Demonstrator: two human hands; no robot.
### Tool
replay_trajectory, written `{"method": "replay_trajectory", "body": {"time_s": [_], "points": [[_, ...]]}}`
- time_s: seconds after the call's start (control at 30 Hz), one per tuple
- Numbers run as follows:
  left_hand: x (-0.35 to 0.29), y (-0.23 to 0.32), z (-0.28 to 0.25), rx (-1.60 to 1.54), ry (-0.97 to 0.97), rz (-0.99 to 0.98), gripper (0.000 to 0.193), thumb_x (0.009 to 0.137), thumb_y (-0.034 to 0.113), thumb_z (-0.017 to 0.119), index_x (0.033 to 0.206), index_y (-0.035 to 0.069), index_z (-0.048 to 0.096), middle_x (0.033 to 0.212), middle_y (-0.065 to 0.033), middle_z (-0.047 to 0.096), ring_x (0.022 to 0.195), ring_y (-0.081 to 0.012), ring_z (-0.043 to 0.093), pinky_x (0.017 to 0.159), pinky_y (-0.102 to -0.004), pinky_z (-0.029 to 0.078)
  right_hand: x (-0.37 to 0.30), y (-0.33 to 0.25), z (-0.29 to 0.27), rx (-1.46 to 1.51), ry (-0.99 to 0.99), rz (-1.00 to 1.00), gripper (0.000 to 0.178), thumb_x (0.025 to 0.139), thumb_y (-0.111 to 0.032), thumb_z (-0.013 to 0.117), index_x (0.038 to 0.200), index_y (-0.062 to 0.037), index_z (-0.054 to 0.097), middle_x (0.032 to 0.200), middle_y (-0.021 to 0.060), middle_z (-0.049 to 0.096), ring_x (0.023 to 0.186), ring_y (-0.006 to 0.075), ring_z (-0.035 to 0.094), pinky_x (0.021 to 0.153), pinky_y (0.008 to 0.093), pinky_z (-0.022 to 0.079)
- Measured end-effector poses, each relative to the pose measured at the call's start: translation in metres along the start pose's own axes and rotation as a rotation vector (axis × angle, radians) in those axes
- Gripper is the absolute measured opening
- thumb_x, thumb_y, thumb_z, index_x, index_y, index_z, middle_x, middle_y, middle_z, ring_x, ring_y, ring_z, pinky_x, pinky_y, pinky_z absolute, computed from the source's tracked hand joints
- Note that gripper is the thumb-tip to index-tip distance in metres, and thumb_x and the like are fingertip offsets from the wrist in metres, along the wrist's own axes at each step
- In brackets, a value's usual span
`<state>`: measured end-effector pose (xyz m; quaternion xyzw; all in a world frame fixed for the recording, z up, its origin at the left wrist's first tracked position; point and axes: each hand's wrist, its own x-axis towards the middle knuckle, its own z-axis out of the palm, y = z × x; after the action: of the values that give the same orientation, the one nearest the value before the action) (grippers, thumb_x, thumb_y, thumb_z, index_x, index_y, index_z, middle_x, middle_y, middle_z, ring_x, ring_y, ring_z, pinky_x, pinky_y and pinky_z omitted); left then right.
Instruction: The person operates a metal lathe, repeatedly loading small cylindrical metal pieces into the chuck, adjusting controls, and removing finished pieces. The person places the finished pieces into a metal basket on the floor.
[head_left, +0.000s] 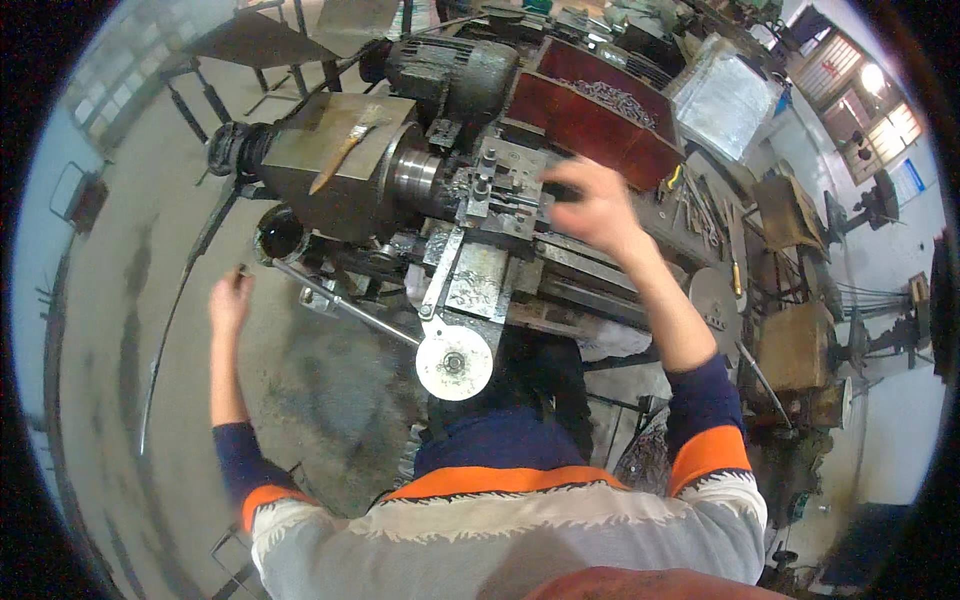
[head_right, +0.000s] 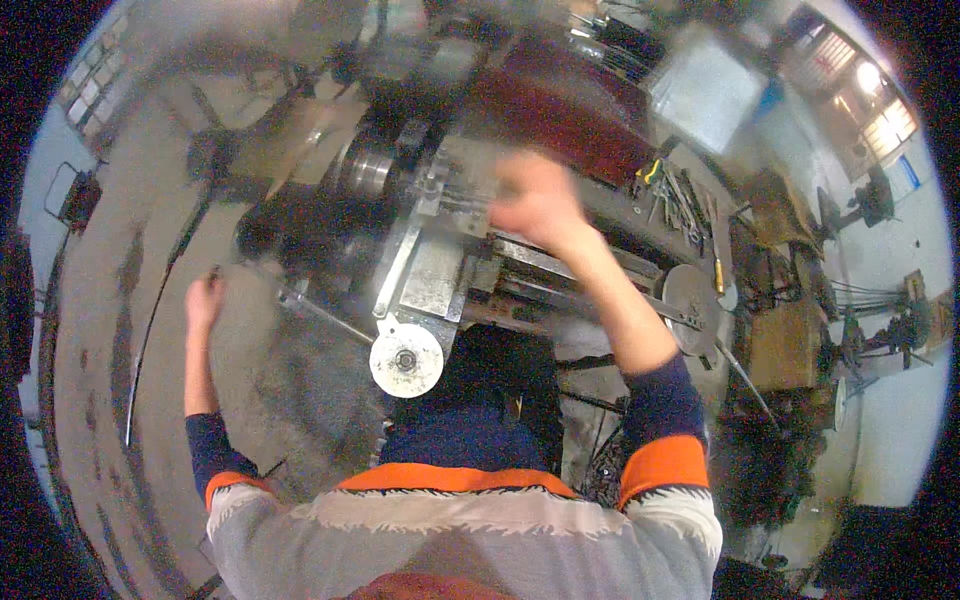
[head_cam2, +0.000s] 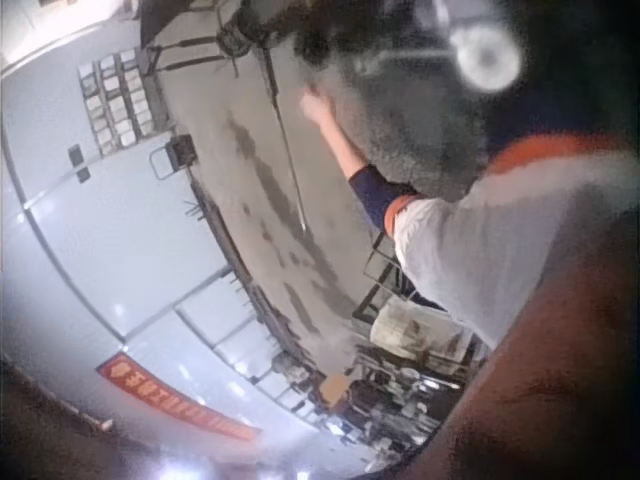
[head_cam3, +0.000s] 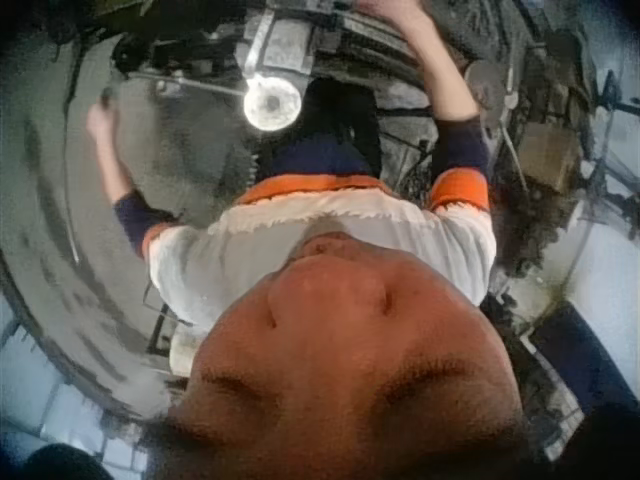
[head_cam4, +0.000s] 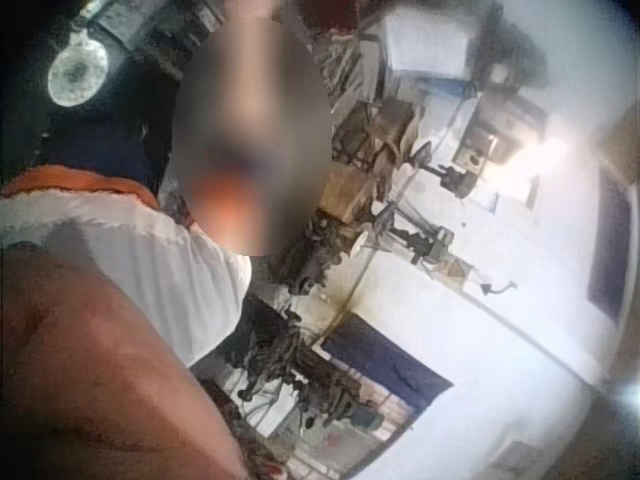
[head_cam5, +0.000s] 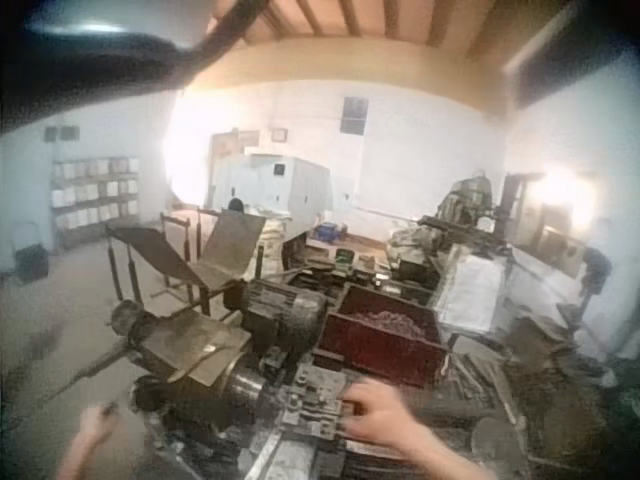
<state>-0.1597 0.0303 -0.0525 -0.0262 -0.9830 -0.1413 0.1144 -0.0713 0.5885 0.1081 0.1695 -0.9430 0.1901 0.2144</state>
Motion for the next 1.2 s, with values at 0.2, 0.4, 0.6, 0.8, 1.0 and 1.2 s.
{"method": "replay_trajectory", "body": {"time_s": [0.2,0.4,0.6,0.8,1.0,1.2], "points": [[-0.035,-0.108,-0.098,0.277,0.14,-0.287,0.043,0.086,0.043,0.05,0.112,0.009,0.056,0.09,-0.0149,0.064,0.085,-0.0324,0.06,0.074,-0.0402,0.047,0.096,-0.062,0.094,-0.127,-0.414,0.077,0.027,0.053,-0.021,0.06,0.072,-0.0037,0.067,0.077,0.0166,0.064,0.074,0.0335,0.062,0.069,0.0383,0.05],[-0.093,0.029,-0.08,0.271,0.039,-0.49,0.054,0.077,0.057,0.052,0.09,0.005,0.056,0.082,-0.017,0.063,0.083,-0.036,0.061,0.07,-0.0452,0.048,0.097,-0.071,0.091,-0.183,-0.482,0.078,0.029,0.054,-0.022,0.06,0.074,-0.0009,0.066,0.077,0.0199,0.063,0.077,0.033,0.063,0.072,0.038,0.051],[-0.102,0.067,-0.078,0.28,0.071,-0.475,0.042,0.077,0.042,0.06,0.097,0.005,0.056,0.083,-0.0178,0.063,0.083,-0.0341,0.062,0.069,-0.0436,0.049,0.096,-0.062,0.095,-0.352,-0.471,0.032,0.029,0.053,-0.022,0.061,0.075,-0.0049,0.068,0.082,0.0137,0.065,0.087,0.03,0.06,0.08,0.0373,0.047],[-0.102,0.123,-0.097,0.013,0.033,0.072,0.034,0.076,0.022,0.064,0.105,0.003,0.06,0.093,-0.0165,0.064,0.088,-0.0311,0.062,0.075,-0.0363,0.049,-0.001,-0.044,0.047,0.382,0.081,-0.299,0.039,0.055,-0.024,0.059,0.09,-0.01,0.069,0.098,0.0122,0.064,0.097,0.0303,0.054,0.084,0.0387,0.044],[-0.085,0.31,-0.093,-0.909,-0.309,0.599,0.029,0.075,0.007,0.063,0.103,-0.001,0.061,0.103,-0.0127,0.062,0.096,-0.0204,0.06,0.085,-0.0302,0.044,-0.095,-0.055,0.03,0.683,0.044,-0.178,0.049,0.068,-0.046,0.058,0.092,-0.0042,0.068,0.102,0.0126,0.063,0.095,0.0302,0.055,0.086,0.0389,0.042],[-0.085,0.388,-0.057,-1.204,-0.509,0.818,0.025,0.076,0.006,0.063,0.1,0.0,0.063,0.105,-0.0117,0.063,0.1,-0.0213,0.058,0.088,-0.0315,0.043,-0.129,-0.05,0.009,0.734,0.144,-0.046,0.053,0.072,-0.053,0.055,0.091,-0.0045,0.068,0.098,0.0126,0.063,0.094,0.0306,0.056,0.086,0.0396,0.041]]}}
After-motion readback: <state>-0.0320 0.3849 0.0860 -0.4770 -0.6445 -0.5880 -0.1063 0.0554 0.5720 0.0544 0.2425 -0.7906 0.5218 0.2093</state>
